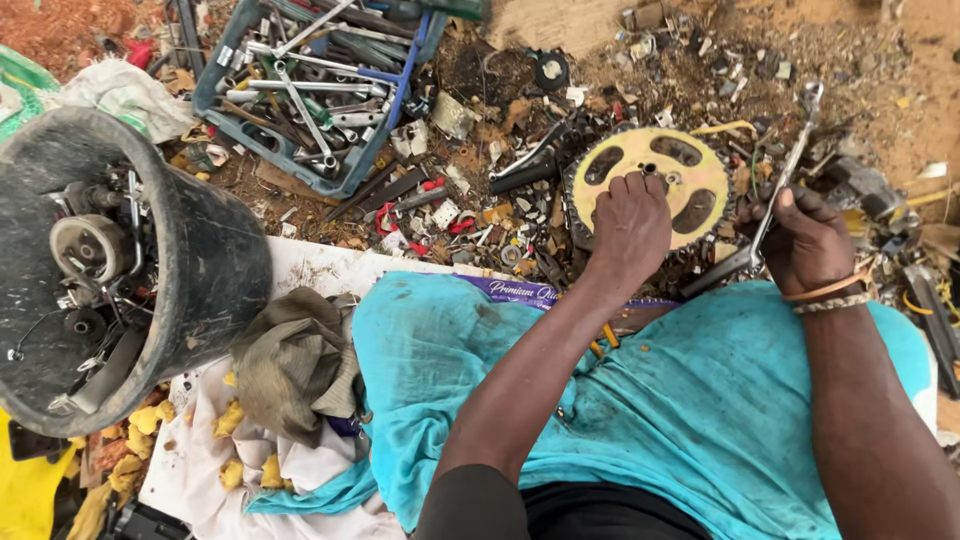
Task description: The person sits on the ground and uses a wrench to loosen and tighten bolts on a yellow sprocket gear placed on the ground in front of them. They reposition the sprocket, swap wrenches, and work the bolts one at a time.
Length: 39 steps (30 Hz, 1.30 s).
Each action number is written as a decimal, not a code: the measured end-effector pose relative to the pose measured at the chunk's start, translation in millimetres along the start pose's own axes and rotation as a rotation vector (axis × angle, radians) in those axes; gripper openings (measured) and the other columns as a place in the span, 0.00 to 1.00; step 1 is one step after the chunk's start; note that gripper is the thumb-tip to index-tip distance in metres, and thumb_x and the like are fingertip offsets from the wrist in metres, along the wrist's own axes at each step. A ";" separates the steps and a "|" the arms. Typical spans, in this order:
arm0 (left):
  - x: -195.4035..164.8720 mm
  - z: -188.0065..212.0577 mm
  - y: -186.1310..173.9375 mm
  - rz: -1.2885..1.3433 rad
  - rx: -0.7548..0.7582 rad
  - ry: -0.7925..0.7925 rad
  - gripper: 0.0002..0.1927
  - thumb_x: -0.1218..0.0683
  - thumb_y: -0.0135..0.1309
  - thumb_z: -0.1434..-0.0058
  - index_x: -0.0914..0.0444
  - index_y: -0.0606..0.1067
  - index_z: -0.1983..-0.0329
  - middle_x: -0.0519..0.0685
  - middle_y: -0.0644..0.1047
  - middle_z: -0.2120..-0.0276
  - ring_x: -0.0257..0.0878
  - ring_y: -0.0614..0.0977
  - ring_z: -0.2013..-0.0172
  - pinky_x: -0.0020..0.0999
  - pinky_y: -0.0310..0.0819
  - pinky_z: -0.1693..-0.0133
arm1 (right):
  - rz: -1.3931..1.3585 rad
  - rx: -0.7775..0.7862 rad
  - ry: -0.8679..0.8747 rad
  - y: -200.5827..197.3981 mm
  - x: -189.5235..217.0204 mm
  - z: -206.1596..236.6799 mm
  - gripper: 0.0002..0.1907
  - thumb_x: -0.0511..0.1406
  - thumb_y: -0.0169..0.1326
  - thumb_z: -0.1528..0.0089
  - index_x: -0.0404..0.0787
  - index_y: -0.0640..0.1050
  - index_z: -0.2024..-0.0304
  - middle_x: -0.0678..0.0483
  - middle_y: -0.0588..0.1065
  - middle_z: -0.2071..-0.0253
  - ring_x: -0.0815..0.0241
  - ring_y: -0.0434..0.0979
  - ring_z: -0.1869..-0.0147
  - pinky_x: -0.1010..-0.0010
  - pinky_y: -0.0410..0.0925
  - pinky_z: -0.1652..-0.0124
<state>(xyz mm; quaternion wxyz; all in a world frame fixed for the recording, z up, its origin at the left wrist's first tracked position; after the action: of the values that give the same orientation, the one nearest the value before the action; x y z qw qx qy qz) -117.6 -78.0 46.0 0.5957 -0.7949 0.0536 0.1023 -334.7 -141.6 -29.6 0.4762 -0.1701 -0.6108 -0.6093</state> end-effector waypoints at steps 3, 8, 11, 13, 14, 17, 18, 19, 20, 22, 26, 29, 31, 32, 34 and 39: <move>-3.0 0.7 3.8 -0.068 0.019 -0.008 0.08 0.59 0.51 0.42 0.68 0.74 0.61 0.56 0.75 0.67 0.48 0.76 0.64 0.45 0.71 0.65 | 0.036 -0.025 0.023 -0.1 0.0 1.5 0.05 0.33 0.53 0.25 0.36 0.77 0.52 0.50 0.78 0.58 0.53 0.80 0.51 0.60 0.74 0.47; -7.9 -7.3 16.6 -0.235 0.143 0.035 0.05 0.58 0.51 0.40 0.64 0.74 0.64 0.51 0.74 0.72 0.42 0.75 0.69 0.39 0.69 0.72 | 0.057 -0.028 0.023 1.2 -0.9 5.5 0.04 0.31 0.54 0.25 0.35 0.77 0.51 0.50 0.78 0.56 0.54 0.80 0.52 0.61 0.74 0.47; -8.8 -13.1 25.4 -0.289 0.288 0.074 0.04 0.58 0.50 0.37 0.62 0.75 0.65 0.48 0.74 0.73 0.39 0.75 0.70 0.37 0.67 0.75 | 0.111 -0.048 0.045 0.7 -2.4 7.8 0.06 0.33 0.53 0.27 0.35 0.77 0.52 0.50 0.78 0.59 0.54 0.81 0.54 0.62 0.74 0.52; -8.1 -14.1 29.0 -0.274 0.415 0.105 0.08 0.60 0.48 0.30 0.60 0.76 0.66 0.46 0.75 0.72 0.37 0.75 0.69 0.35 0.67 0.74 | 0.112 -0.042 0.034 1.0 -1.7 8.7 0.06 0.32 0.54 0.26 0.35 0.77 0.50 0.51 0.78 0.58 0.56 0.81 0.54 0.64 0.74 0.51; -8.2 -14.7 24.9 -0.315 0.369 0.109 0.06 0.59 0.49 0.32 0.60 0.75 0.65 0.47 0.75 0.72 0.37 0.75 0.70 0.35 0.67 0.75 | 0.114 -0.043 0.032 0.8 -1.6 8.9 0.07 0.32 0.54 0.26 0.34 0.77 0.49 0.51 0.78 0.57 0.57 0.80 0.53 0.65 0.74 0.50; -7.8 -14.6 12.0 -0.379 0.255 0.105 0.05 0.57 0.49 0.37 0.62 0.75 0.64 0.48 0.75 0.74 0.37 0.75 0.73 0.35 0.67 0.78 | 0.141 -0.084 0.045 -3.2 -2.0 9.2 0.07 0.32 0.53 0.27 0.35 0.77 0.50 0.51 0.79 0.58 0.56 0.81 0.55 0.66 0.73 0.52; -7.2 -13.3 9.7 -0.362 0.250 0.105 0.06 0.56 0.49 0.38 0.62 0.75 0.64 0.49 0.75 0.75 0.37 0.75 0.74 0.35 0.67 0.78 | 0.144 -0.078 0.041 -3.8 -2.4 8.8 0.06 0.33 0.54 0.26 0.35 0.77 0.50 0.52 0.79 0.58 0.56 0.81 0.55 0.66 0.73 0.54; -7.5 -12.2 8.4 -0.342 0.249 0.107 0.07 0.55 0.48 0.39 0.62 0.75 0.64 0.49 0.75 0.76 0.37 0.75 0.76 0.36 0.67 0.78 | 0.148 -0.077 0.041 -4.9 -2.7 8.5 0.06 0.33 0.54 0.26 0.35 0.77 0.50 0.52 0.78 0.58 0.56 0.81 0.56 0.66 0.72 0.55; -8.2 -11.4 7.3 -0.350 0.229 0.111 0.07 0.55 0.48 0.39 0.62 0.75 0.64 0.49 0.75 0.76 0.37 0.75 0.75 0.37 0.67 0.77 | 0.153 -0.076 0.045 -6.1 -3.6 8.0 0.06 0.33 0.54 0.25 0.35 0.77 0.50 0.53 0.78 0.59 0.56 0.81 0.56 0.66 0.72 0.56; -10.0 -11.0 8.2 -0.367 0.188 0.119 0.08 0.54 0.48 0.40 0.61 0.75 0.64 0.48 0.74 0.76 0.38 0.75 0.74 0.38 0.67 0.75 | 0.147 -0.063 0.048 -7.9 -5.2 6.8 0.06 0.32 0.54 0.26 0.35 0.77 0.51 0.52 0.78 0.59 0.56 0.81 0.56 0.65 0.73 0.54; -13.1 -14.2 28.1 -0.385 0.301 0.158 0.06 0.55 0.49 0.38 0.60 0.75 0.67 0.47 0.75 0.76 0.38 0.76 0.73 0.37 0.68 0.75 | 0.116 -0.034 0.039 -8.7 -6.7 4.9 0.06 0.31 0.53 0.27 0.35 0.77 0.50 0.52 0.78 0.59 0.57 0.81 0.55 0.65 0.74 0.51; -9.3 -19.0 41.2 -0.354 0.422 0.168 0.07 0.57 0.49 0.35 0.61 0.76 0.68 0.45 0.76 0.77 0.36 0.78 0.74 0.36 0.68 0.76 | 0.129 -0.049 0.062 -6.6 -6.8 5.7 0.06 0.33 0.53 0.27 0.35 0.77 0.51 0.51 0.78 0.60 0.56 0.81 0.56 0.65 0.74 0.53; -4.3 -20.1 42.6 -0.229 0.495 0.137 0.10 0.60 0.49 0.31 0.60 0.76 0.69 0.44 0.77 0.77 0.35 0.80 0.75 0.36 0.69 0.77 | 0.122 -0.041 0.057 -3.0 -4.7 7.0 0.06 0.32 0.53 0.27 0.34 0.77 0.51 0.52 0.78 0.59 0.56 0.81 0.55 0.65 0.74 0.52; -3.2 -18.7 41.9 -0.217 0.534 0.146 0.11 0.61 0.48 0.31 0.61 0.76 0.69 0.45 0.78 0.76 0.34 0.80 0.74 0.35 0.70 0.76 | 0.117 -0.035 0.054 -1.2 -3.6 7.2 0.06 0.32 0.54 0.27 0.34 0.77 0.51 0.53 0.78 0.59 0.56 0.81 0.54 0.66 0.74 0.52; 1.9 -12.8 37.1 -0.191 0.611 0.155 0.12 0.63 0.46 0.30 0.61 0.77 0.68 0.46 0.79 0.75 0.33 0.81 0.74 0.35 0.70 0.75 | 0.144 -0.057 0.060 0.5 -3.7 11.3 0.06 0.33 0.53 0.27 0.35 0.77 0.51 0.51 0.78 0.59 0.56 0.82 0.54 0.66 0.74 0.52; -5.6 -10.1 10.4 -0.180 0.257 0.123 0.09 0.56 0.45 0.38 0.64 0.75 0.60 0.53 0.77 0.77 0.42 0.80 0.79 0.40 0.69 0.83 | 0.186 -0.096 0.056 -4.4 -3.2 13.9 0.07 0.33 0.54 0.27 0.35 0.77 0.50 0.50 0.78 0.58 0.55 0.81 0.55 0.67 0.71 0.56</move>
<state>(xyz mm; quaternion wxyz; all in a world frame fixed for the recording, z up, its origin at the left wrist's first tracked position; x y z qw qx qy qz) -124.2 -90.9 40.3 0.6948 -0.7185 0.0310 -0.0083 -341.9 -128.7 -32.0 0.5388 -0.2314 -0.5489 -0.5957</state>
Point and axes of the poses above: each hand's wrist, its own z-axis away from the middle knuckle, its own y-axis out of the palm, x = y × z, the point moved 5 cm from there along -z, towards the middle knuckle
